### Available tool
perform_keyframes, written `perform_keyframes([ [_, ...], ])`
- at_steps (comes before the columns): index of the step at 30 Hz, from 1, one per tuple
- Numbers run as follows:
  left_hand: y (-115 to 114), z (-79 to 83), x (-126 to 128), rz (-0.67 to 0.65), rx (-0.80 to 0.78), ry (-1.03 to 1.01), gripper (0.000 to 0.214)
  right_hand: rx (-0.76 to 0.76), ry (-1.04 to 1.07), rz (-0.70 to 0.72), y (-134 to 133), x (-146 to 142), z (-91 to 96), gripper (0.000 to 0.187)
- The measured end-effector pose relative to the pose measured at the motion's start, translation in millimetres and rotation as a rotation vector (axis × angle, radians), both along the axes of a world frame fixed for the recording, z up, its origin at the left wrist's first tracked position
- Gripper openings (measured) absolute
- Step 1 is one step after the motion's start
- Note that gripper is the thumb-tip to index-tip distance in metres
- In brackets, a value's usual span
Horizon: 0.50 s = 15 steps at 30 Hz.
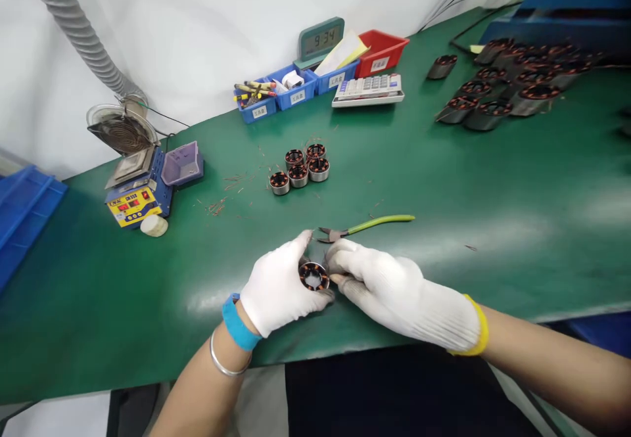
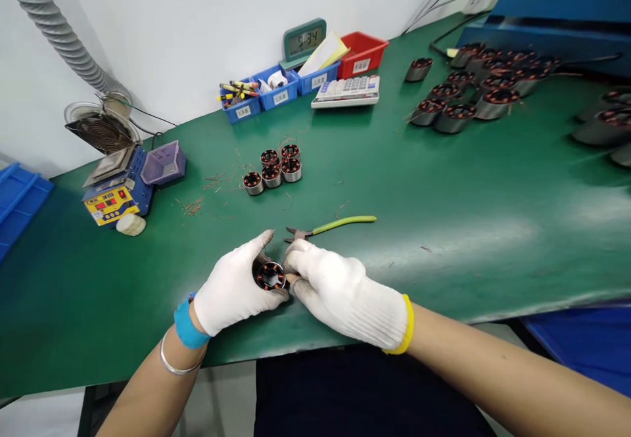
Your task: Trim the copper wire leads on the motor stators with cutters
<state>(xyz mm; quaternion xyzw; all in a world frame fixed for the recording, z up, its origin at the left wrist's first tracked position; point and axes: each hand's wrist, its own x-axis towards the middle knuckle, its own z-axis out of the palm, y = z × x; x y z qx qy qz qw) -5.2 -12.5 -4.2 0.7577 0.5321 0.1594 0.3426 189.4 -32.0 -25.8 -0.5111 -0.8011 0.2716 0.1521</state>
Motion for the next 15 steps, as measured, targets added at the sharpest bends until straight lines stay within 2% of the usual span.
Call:
perform_keyframes([
  [2,3,1.9,-3,0.069,-0.124,-0.170,0.104,0.036,0.093,-0.025,-1,1,1.0,0.019],
  [4,7,2.7,-8,0.109,-0.334,-0.390,0.102,0.092,0.204,-0.043,-1,4,4.6,0.019],
  [7,12,0.0,-12,-0.027,-0.754,-0.599,0.075,0.161,0.315,-0.047,-1,8,12.7,0.020],
  [9,12,-2.7,-10,-0.092,-0.878,-0.653,0.067,0.195,0.301,-0.047,-1,11,17.5,0.020],
  [10,11,-3.4,-8,-0.071,-0.854,-0.686,0.065,0.197,0.269,-0.056,-2,13,19.2,0.020],
  [12,6,-2.1,-3,0.009,-0.702,-0.767,0.063,0.140,0.205,-0.096,-2,16,21.1,0.019],
  [15,-6,5.8,0,-0.029,-0.390,-0.814,0.043,-0.141,0.242,-0.131,-1,21,22.2,0.013],
])
